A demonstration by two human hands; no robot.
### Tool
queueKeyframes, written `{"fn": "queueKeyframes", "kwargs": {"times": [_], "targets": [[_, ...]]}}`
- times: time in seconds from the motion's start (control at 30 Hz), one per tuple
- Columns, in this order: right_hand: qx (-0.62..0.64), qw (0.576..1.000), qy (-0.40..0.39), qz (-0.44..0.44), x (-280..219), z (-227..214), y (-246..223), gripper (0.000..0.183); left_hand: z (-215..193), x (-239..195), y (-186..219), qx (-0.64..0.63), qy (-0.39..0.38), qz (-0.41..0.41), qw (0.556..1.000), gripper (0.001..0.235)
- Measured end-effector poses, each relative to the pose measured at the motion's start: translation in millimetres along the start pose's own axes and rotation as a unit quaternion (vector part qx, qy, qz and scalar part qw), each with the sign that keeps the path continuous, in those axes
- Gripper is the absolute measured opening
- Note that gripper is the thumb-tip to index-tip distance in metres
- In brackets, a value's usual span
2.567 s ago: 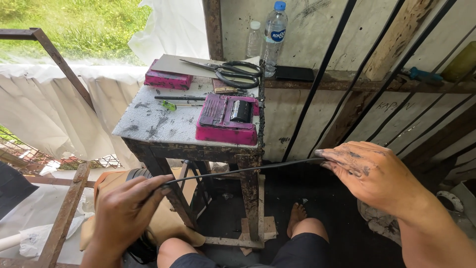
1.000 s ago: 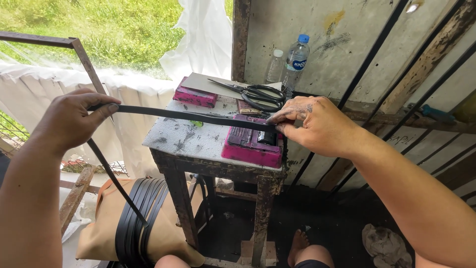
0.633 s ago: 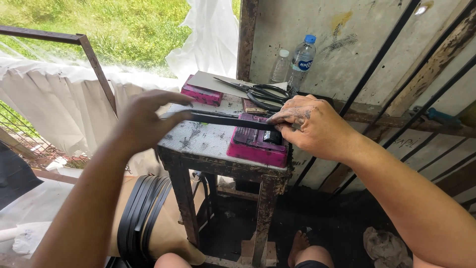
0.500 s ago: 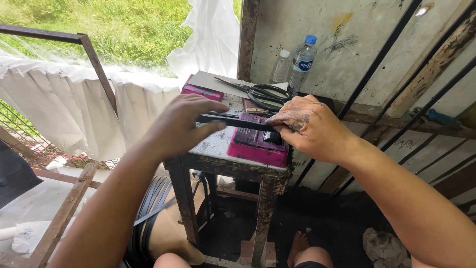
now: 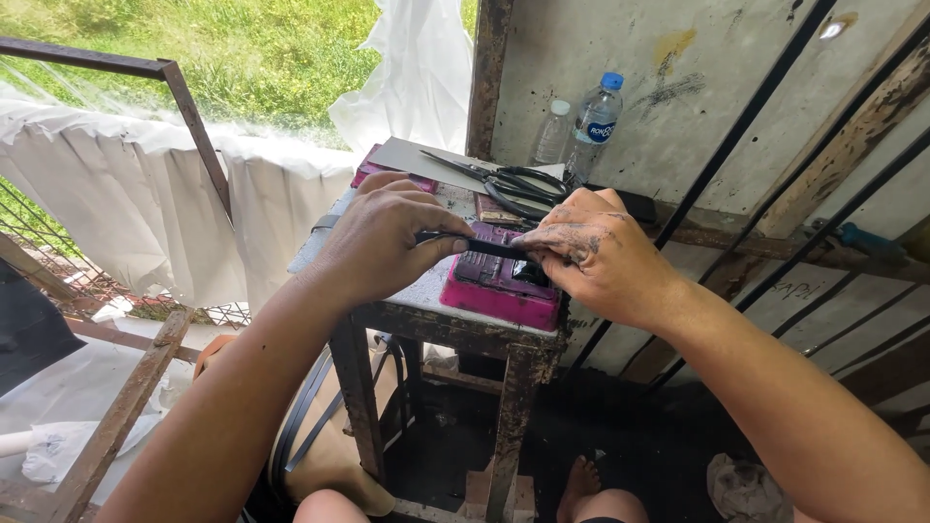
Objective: Applying edge paint to leather strips using a manual roller applicator and hanging them to dry with clothespins.
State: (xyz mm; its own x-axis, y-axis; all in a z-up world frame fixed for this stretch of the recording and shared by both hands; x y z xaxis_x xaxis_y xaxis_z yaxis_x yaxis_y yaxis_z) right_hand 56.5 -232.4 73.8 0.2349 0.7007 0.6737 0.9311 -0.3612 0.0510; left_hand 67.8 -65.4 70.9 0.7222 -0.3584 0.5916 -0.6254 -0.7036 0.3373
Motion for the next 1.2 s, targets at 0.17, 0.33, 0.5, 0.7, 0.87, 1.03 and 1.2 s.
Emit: {"fn": "queueKeyframes", "kwargs": {"times": [0.17, 0.33, 0.5, 0.7, 0.87, 1.03, 1.2], "targets": [[0.001, 1.000, 0.001, -0.011, 3, 0, -4, 0.012, 0, -1, -1, 0.013, -0.004, -0.003, 1.000, 0.017], [0.010, 1.000, -0.002, -0.004, 1, 1, -4, 0.011, -1, -1, 4, 0.022, -0.006, -0.001, 1.000, 0.017], [0.011, 1.000, -0.005, 0.010, -4, 0, 1, 0.009, 6, 1, 8, 0.025, -0.009, 0.013, 1.000, 0.015], [0.024, 0.999, 0.025, 0.017, -10, -9, 0, 0.012, 11, 5, 19, 0.045, -0.012, 0.031, 0.998, 0.012], [0.031, 0.999, 0.021, 0.022, -25, -12, 13, 0.014, 20, 7, 28, 0.054, -0.015, 0.040, 0.998, 0.012], [0.029, 0.999, 0.021, 0.035, -34, -22, 15, 0.013, 22, 10, 38, 0.036, -0.027, 0.038, 0.998, 0.012], [0.021, 0.999, 0.022, 0.027, -40, -30, 16, 0.012, 24, 12, 38, 0.026, -0.038, 0.028, 0.999, 0.014]]}}
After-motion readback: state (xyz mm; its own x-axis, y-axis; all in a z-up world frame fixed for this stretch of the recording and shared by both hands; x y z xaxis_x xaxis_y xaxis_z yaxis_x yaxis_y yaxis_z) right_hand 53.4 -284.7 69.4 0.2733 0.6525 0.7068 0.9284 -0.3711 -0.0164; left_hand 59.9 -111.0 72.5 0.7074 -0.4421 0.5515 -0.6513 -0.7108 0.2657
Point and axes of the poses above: each hand's wrist, its own x-axis towards the middle knuckle, its own z-axis out of the palm, y = z × x, the point moved 10 cm from there along x, towards the middle knuckle, and after that the axes turned 7 degrees about -z, right-handed, at the moved point
